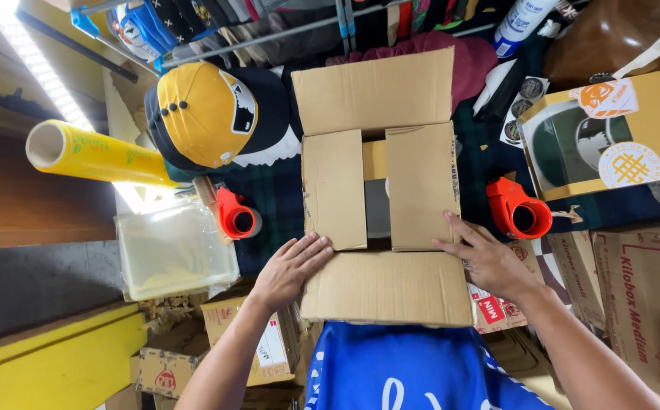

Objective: The person assembles cardboard boxes, places smaller items inside, and seals them using a handheld tape dispenser. They repeatedly fold the box flaps, apply tape to the seams, and move the finished packages to a nearby pile.

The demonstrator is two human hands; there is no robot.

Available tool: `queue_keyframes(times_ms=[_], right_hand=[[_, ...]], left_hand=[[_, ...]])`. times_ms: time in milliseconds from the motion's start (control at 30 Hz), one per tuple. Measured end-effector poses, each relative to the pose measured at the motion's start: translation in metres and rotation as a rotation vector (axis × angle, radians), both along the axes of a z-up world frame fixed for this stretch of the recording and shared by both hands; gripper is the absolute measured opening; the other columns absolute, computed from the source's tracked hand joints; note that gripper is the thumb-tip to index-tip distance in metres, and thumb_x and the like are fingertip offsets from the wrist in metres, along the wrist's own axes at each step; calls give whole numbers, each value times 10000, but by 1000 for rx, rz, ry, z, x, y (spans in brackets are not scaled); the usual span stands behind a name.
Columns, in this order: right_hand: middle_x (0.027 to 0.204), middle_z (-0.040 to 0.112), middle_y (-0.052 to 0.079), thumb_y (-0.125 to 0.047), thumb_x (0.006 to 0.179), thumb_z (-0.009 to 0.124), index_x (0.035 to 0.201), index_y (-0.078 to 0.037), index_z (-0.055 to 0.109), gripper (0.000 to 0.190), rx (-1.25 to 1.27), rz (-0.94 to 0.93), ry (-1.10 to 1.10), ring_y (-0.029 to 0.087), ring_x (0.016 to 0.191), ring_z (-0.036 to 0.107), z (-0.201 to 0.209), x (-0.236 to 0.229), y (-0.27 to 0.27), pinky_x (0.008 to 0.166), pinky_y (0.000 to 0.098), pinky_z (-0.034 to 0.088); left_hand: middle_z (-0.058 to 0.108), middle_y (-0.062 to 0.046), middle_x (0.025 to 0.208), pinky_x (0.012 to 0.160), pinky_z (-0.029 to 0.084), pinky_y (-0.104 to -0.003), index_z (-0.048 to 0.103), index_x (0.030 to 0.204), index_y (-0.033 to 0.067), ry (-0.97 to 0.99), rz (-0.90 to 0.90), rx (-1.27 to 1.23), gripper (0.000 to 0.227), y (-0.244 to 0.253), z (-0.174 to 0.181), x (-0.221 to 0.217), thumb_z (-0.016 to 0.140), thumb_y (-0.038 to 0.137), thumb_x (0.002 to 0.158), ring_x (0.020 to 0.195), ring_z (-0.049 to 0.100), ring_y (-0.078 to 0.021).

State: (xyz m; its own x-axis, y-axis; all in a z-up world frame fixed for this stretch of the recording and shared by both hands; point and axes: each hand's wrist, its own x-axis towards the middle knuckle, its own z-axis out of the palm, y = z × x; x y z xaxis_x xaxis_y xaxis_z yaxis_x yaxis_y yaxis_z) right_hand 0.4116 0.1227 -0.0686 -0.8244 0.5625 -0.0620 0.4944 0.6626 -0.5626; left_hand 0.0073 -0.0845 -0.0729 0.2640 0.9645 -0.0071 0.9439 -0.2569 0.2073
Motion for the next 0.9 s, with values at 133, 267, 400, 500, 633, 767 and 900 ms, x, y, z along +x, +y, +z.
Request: queue_keyframes(times_ms=[133, 267, 400, 500, 633, 767, 900], right_hand=[[1539, 563, 106, -115, 846, 710, 1179, -274, 812, 382, -205, -79, 300, 408, 1288, 579, -9, -2, 11, 1045, 489, 495], [1053, 773, -7, -427, 825, 835, 1106, -261, 790, 330, -187, -526, 282, 229, 1054, 726, -3, -23, -3, 937, 361, 564], [1264, 730, 90, -421, 876, 817, 1312, -177, 703, 512, 18, -684, 353, 282, 1117, 701, -34, -38, -21, 925, 399, 572], [1495, 571, 173, -305, 933, 745, 1499, -118, 542, 630, -96, -717, 321, 386, 1227, 617, 14, -55, -22, 965, 486, 551], [1691, 215, 237, -182, 910, 740, 1611, -102, 331, 816, -222, -755, 266, 517, 1301, 502, 31, -62, -9, 972, 547, 549], [1528, 516, 135, -163, 697, 867, 1613, -213, 333, 1061, -470, -793, 14, 354, 1367, 531, 40, -70, 29, 1092, 485, 490], [1626, 327, 272, -128, 621, 924, 1651, -54, 132, 1302, -526, -855, 98, 449, 1455, 381, 79, -120, 89, 1168, 580, 376]], left_hand=[[543, -15, 1539, 1106, 454, -391, 519, 1527, 270, -531, 294, -55, 831, 8, -4, 5, 348, 777, 891, 1394, 539, -237], [754, -183, 1105, 853, 601, -483, 305, 1617, 85, -606, 717, 186, 815, 27, -7, 31, 713, 258, 934, 986, 731, -390], [307, -176, 1630, 967, 598, -436, 508, 1525, 145, -411, 679, 396, 531, 34, -21, 50, 581, 274, 1015, 1373, 517, -375], [320, -105, 1659, 975, 581, -433, 576, 1475, 279, -390, 736, 270, 493, 41, -16, 64, 549, 127, 1007, 1393, 500, -346], [356, -19, 1649, 950, 605, -435, 625, 1412, 336, -439, 849, 162, 477, 48, -8, 67, 597, 187, 960, 1337, 562, -314], [304, -38, 1648, 869, 640, -489, 597, 1370, 285, -425, 851, 74, 645, 54, -5, 63, 816, 489, 798, 1243, 627, -355], [229, -13, 1674, 921, 625, -531, 535, 1376, 329, -519, 877, -66, 721, 59, 16, 57, 848, 504, 751, 1298, 590, -358]])
